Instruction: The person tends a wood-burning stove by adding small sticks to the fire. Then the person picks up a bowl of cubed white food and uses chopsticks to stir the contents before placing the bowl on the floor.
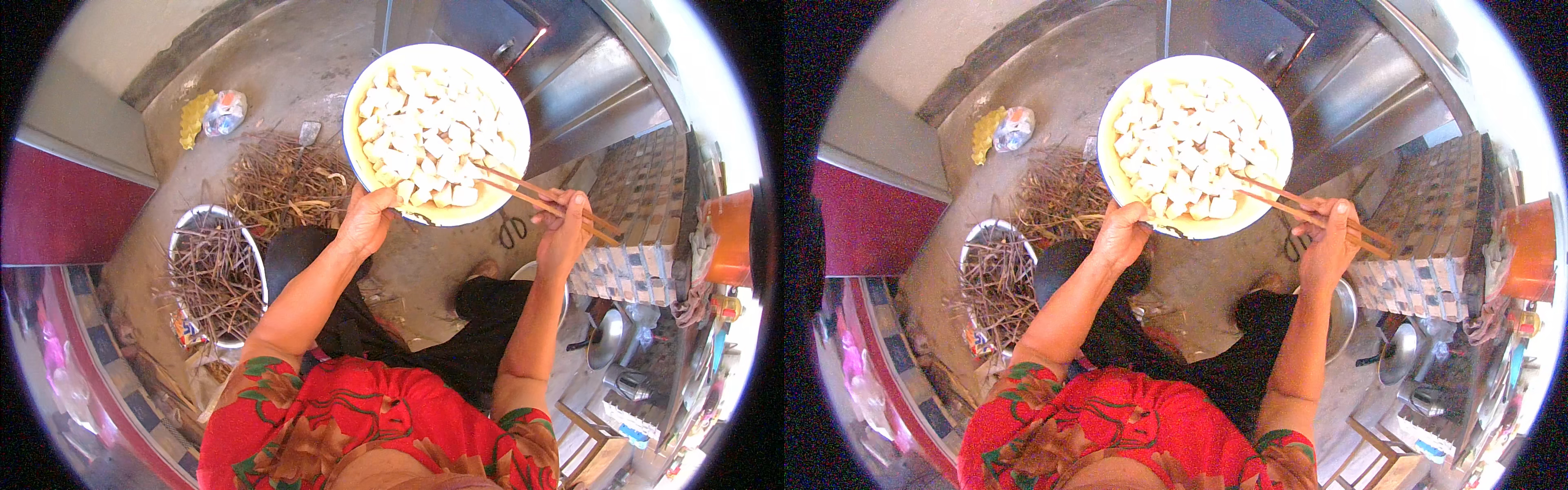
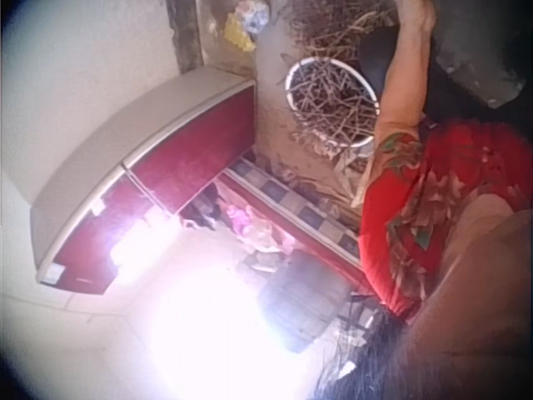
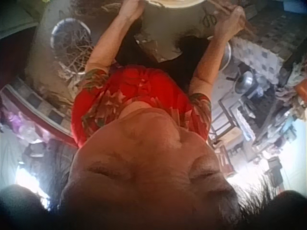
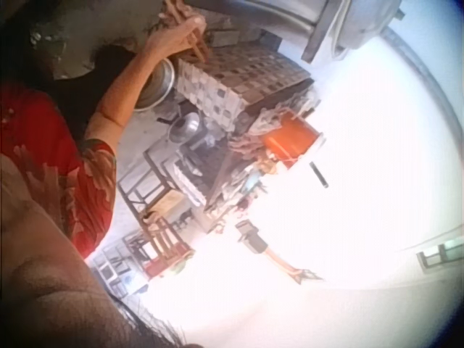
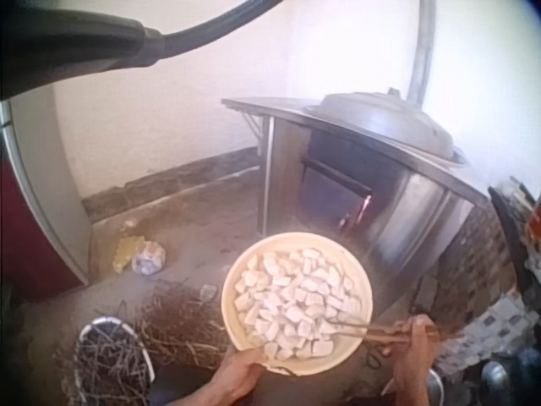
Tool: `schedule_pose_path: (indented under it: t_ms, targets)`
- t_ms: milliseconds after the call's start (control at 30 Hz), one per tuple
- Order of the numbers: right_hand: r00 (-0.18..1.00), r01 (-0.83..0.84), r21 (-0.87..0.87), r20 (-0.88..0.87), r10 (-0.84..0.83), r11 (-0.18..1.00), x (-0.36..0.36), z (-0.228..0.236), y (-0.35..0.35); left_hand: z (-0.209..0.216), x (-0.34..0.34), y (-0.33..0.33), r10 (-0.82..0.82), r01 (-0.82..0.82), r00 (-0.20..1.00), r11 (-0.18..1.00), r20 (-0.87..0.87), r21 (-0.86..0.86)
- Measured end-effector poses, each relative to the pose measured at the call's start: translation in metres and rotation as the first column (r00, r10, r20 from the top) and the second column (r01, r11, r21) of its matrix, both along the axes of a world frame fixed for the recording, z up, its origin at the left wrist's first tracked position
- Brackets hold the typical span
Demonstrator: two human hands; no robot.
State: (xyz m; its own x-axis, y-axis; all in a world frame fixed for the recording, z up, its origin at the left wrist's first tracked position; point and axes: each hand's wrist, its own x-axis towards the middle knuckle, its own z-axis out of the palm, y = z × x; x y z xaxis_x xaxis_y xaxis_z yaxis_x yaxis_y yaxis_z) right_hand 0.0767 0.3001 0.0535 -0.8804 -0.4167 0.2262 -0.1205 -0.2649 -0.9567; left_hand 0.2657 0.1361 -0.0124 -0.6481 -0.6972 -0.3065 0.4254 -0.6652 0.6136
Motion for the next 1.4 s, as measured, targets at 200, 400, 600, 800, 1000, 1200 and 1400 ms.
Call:
schedule_pose_path:
  t_ms: [200, 400, 600, 800, 1000, 1200, 1400]
  targets:
    - [0.999, 0.027, 0.066, -0.044, -0.024, 0.997, 0.014, -0.012, -0.013, -0.003, 0.001, -0.001, -0.039, 0.041, 0.999, 0.996, 0.025, -0.08]
    - [0.99, -0.033, -0.072, 0.133, 0.042, 0.997, 0.008, -0.029, -0.019, 0.001, -0.002, 0.0, 0.034, -0.029, 0.996, 0.998, 0.084, -0.063]
    - [1.0, -0.014, -0.061, 0.025, 0.016, 0.998, 0.008, -0.016, -0.014, -0.005, 0.001, -0.004, 0.024, -0.024, 1.0, 0.999, -0.002, -0.047]
    - [0.981, 0.07, -0.069, -0.179, -0.081, 0.995, 0.003, 0.002, 0.001, 0.0, -0.001, -0.001, 0.039, -0.042, 0.998, 0.998, -0.042, -0.054]
    - [0.962, 0.061, 0.144, -0.274, -0.019, 0.988, 0.02, 0.006, -0.003, 0.003, -0.003, 0.001, 0.082, -0.083, 0.997, 0.992, -0.01, -0.093]
    - [0.998, 0.041, 0.034, -0.046, -0.04, 0.999, 0.02, -0.011, -0.016, -0.002, -0.001, -0.001, 0.031, -0.026, 0.999, 0.994, 0.044, -0.109]
    - [0.993, 0.03, -0.072, 0.112, -0.022, 0.997, 0.011, -0.037, -0.019, -0.009, -0.002, -0.002, 0.021, -0.025, 0.999, 0.989, -0.031, -0.144]
